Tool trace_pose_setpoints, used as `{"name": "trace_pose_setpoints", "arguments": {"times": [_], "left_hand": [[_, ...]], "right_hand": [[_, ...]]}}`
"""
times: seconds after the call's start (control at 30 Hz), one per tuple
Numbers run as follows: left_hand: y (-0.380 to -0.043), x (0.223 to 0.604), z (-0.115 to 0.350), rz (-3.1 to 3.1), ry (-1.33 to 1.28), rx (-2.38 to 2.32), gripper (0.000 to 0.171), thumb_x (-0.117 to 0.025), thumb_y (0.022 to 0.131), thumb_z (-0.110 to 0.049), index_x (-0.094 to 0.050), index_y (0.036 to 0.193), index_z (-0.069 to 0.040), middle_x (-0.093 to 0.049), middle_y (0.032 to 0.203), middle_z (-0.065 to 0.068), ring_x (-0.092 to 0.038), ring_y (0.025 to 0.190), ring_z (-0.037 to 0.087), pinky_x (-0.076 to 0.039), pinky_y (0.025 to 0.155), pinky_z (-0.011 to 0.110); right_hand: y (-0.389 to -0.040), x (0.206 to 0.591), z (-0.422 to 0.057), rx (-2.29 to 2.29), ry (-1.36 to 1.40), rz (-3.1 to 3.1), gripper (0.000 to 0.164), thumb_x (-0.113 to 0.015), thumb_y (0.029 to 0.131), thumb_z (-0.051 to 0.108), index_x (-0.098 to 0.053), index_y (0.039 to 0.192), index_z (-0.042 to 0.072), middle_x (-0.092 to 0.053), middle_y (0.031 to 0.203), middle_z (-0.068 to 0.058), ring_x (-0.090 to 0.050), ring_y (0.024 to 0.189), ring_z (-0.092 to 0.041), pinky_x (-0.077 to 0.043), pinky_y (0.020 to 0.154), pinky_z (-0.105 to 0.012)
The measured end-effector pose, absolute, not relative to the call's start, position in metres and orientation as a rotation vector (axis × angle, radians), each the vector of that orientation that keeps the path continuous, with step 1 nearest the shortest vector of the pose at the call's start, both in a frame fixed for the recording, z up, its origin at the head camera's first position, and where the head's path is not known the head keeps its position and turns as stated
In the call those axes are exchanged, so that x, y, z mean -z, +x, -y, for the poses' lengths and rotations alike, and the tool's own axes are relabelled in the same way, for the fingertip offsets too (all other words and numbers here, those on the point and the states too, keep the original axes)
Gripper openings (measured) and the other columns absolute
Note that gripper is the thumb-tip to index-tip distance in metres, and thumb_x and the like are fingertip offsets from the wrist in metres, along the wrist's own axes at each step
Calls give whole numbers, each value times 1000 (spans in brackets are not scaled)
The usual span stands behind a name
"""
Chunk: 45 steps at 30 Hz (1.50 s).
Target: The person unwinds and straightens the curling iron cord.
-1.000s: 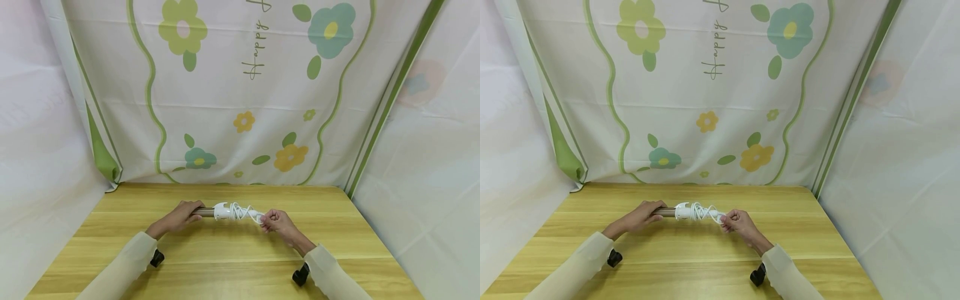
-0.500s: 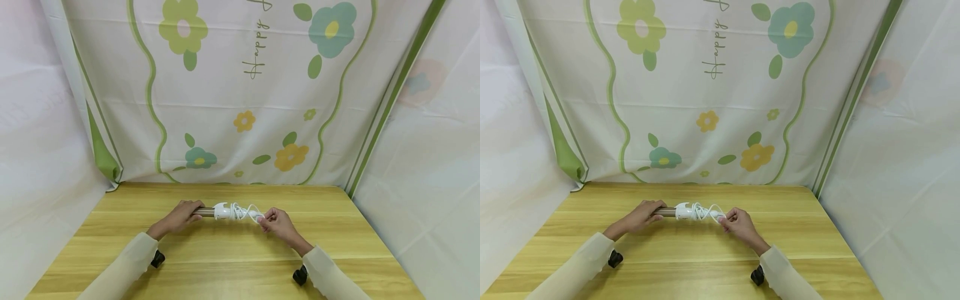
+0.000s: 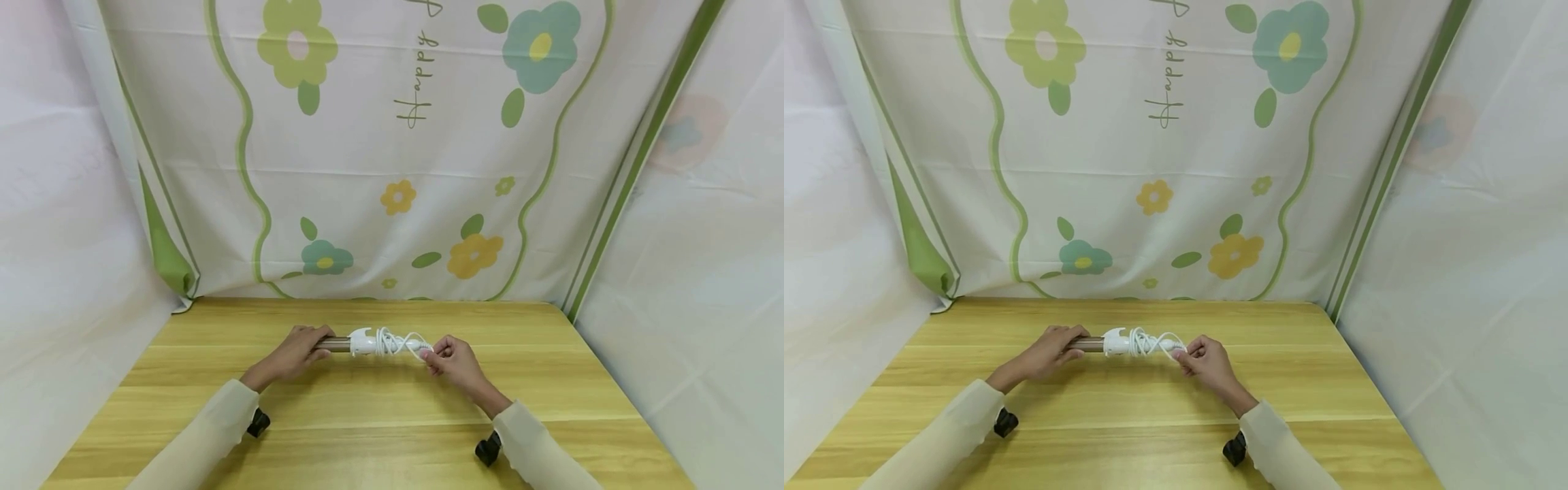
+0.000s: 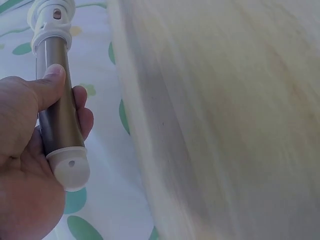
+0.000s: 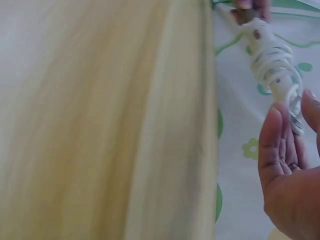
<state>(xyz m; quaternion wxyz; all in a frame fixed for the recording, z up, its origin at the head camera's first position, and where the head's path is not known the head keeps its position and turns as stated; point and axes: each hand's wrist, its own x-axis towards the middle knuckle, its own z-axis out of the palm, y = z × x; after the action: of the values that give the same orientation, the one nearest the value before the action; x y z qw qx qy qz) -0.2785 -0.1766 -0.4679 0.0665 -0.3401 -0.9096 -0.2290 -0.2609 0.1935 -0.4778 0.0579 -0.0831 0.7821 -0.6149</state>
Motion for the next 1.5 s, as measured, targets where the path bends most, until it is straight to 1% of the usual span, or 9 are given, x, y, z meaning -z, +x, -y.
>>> {"name": "trace_pose_setpoints", "arguments": {"times": [0.07, 0.23, 0.33, 0.57, 0.93, 1.03, 1.17, 1.33, 1.5], "left_hand": [[-278, 467, 177, 2759, -1023, 715, 23, -61, 98, -19, -55, 121, -18, -64, 96, -8, -61, 93, 18, -35, 99, 59], [-279, 466, 181, 2774, -1013, 728, 23, -59, 99, -20, -54, 122, -19, -63, 94, -9, -57, 85, 12, -35, 96, 57], [-280, 465, 182, 2763, -1003, 721, 23, -61, 98, -18, -54, 121, -18, -63, 93, -8, -55, 82, 10, -35, 93, 55], [-280, 466, 182, 2755, -1014, 726, 21, -61, 98, -19, -55, 118, -18, -63, 90, -9, -55, 80, 9, -36, 91, 55], [-280, 467, 181, 2752, -1032, 709, 23, -61, 98, -18, -55, 119, -17, -64, 92, -9, -58, 85, 13, -34, 95, 58], [-280, 469, 182, 2736, -1025, 698, 23, -63, 97, -18, -55, 119, -18, -65, 93, -9, -58, 87, 14, -35, 95, 57], [-280, 471, 183, 2698, -1023, 684, 24, -65, 95, -17, -55, 117, -18, -65, 91, -9, -58, 85, 13, -35, 92, 54], [-279, 472, 184, 2680, -1016, 675, 24, -66, 95, -18, -56, 116, -19, -65, 92, -8, -58, 85, 12, -36, 91, 53], [-279, 472, 183, 2705, -1016, 663, 23, -65, 95, -18, -56, 117, -18, -65, 92, -9, -59, 86, 13, -35, 91, 52]], "right_hand": [[-262, 474, -196, 1931, -268, -2235, 30, -74, 90, 22, -55, 97, -1, -71, 86, -13, -70, 73, -21, -58, 76, -45], [-263, 468, -200, 2030, -345, -2007, 30, -68, 94, 15, -53, 109, -6, -71, 88, -1, -71, 81, -12, -58, 80, -31], [-263, 468, -202, 2061, -364, -1942, 30, -64, 97, 12, -51, 115, -9, -71, 92, -2, -70, 85, -11, -57, 81, -28], [-265, 472, -205, 2078, -361, -1894, 27, -62, 97, 9, -53, 114, -8, -72, 92, -1, -71, 85, -10, -56, 83, -27], [-263, 474, -196, 2042, -271, -2086, 22, -61, 96, 6, -53, 107, -10, -69, 83, -2, -68, 76, -14, -58, 75, -31], [-262, 474, -196, 2007, -258, -2086, 19, -60, 96, 6, -52, 107, -8, -68, 87, -6, -70, 80, -20, -58, 78, -36], [-262, 473, -198, 1958, -271, -2042, 24, -58, 100, 15, -52, 110, -6, -66, 99, -11, -70, 90, -26, -57, 86, -40], [-262, 471, -199, 1944, -302, -2010, 31, -67, 95, 21, -55, 109, -4, -70, 96, -8, -71, 86, -20, -57, 86, -41], [-264, 473, -199, 1943, -278, -2028, 22, -73, 90, 13, -58, 99, 0, -73, 85, -3, -71, 78, -16, -58, 79, -39]]}}
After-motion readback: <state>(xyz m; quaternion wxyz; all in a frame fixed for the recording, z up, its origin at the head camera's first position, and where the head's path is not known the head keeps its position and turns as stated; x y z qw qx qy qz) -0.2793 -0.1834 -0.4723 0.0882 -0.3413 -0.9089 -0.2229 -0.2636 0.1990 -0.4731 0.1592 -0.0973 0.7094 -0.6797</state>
